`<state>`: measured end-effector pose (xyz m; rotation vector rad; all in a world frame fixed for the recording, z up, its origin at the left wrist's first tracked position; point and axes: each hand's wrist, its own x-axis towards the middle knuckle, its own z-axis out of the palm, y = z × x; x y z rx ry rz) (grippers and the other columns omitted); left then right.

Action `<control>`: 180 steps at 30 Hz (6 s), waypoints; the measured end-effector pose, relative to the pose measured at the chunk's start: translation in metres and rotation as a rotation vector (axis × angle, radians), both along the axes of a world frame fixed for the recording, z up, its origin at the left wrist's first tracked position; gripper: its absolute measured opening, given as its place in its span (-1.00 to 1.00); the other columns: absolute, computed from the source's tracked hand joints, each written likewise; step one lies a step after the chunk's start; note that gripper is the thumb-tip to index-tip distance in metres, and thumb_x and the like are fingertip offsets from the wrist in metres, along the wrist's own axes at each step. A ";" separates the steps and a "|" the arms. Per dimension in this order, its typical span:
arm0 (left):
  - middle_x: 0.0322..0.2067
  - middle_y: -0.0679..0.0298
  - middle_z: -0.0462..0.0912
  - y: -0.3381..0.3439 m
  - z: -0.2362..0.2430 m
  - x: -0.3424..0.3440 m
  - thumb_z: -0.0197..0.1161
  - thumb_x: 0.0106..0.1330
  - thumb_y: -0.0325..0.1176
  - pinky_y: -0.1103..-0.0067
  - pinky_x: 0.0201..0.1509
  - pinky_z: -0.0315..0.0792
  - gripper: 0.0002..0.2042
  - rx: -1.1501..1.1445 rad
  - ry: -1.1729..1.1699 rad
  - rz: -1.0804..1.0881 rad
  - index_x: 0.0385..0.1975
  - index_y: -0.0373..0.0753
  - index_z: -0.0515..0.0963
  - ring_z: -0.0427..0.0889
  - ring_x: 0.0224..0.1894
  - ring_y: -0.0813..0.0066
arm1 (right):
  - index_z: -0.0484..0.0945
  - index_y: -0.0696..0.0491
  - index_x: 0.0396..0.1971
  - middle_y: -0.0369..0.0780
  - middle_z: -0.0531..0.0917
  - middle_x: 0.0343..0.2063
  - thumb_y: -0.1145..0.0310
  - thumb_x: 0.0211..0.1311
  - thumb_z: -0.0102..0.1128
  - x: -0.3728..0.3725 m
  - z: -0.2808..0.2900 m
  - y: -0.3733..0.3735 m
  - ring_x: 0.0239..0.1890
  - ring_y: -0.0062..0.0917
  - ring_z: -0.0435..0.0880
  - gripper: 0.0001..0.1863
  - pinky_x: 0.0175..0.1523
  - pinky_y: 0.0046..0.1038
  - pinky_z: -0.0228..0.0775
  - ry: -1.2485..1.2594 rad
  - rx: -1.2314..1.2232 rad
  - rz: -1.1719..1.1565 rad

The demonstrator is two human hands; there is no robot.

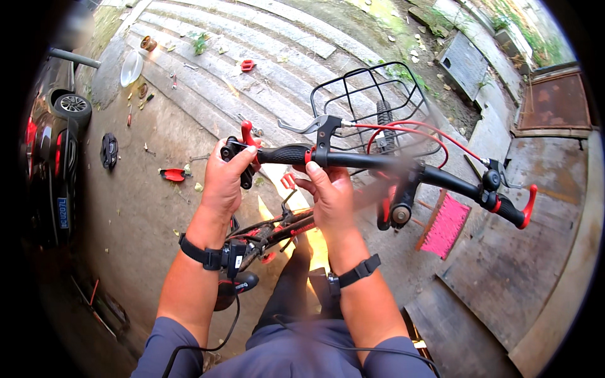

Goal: The person removes a gear shifter from the bicycle handlebar, inspects it, and then reinstalls it. They then use a multi-tool to tighten the shifter onto the handlebar.

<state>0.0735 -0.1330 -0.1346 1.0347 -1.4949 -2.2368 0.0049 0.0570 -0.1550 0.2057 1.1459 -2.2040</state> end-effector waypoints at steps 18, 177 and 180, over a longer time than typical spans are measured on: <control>0.07 -0.01 0.64 0.076 0.064 0.086 0.06 0.57 -0.16 0.25 0.25 0.53 -0.56 0.597 0.045 0.068 0.12 -0.48 0.48 0.60 0.21 0.11 | 0.40 0.13 0.30 -0.18 0.60 0.07 0.43 0.25 0.45 0.059 0.045 0.053 0.05 -0.51 0.64 -0.36 0.19 -0.40 0.51 0.321 0.315 0.623; -0.10 0.04 0.66 0.706 0.203 0.382 -0.02 0.59 0.07 0.65 -0.32 0.58 -0.45 0.594 -0.528 -2.581 0.26 -0.33 0.34 0.70 -0.33 0.49 | 0.62 0.16 -0.15 -0.35 0.69 -0.33 0.34 0.53 0.17 0.658 0.219 0.555 -0.30 -0.72 0.61 -0.82 -0.16 -0.57 0.51 0.121 0.412 -1.599; -0.16 -0.01 0.67 0.728 0.207 0.434 -0.05 0.58 0.13 0.65 -0.40 0.53 -0.42 0.521 -0.492 -2.652 0.23 -0.33 0.39 0.65 -0.44 0.47 | 0.63 0.13 -0.15 -0.37 0.69 -0.32 0.33 0.51 0.20 0.712 0.218 0.567 -0.26 -0.73 0.61 -0.83 -0.08 -0.58 0.50 0.082 0.408 -1.608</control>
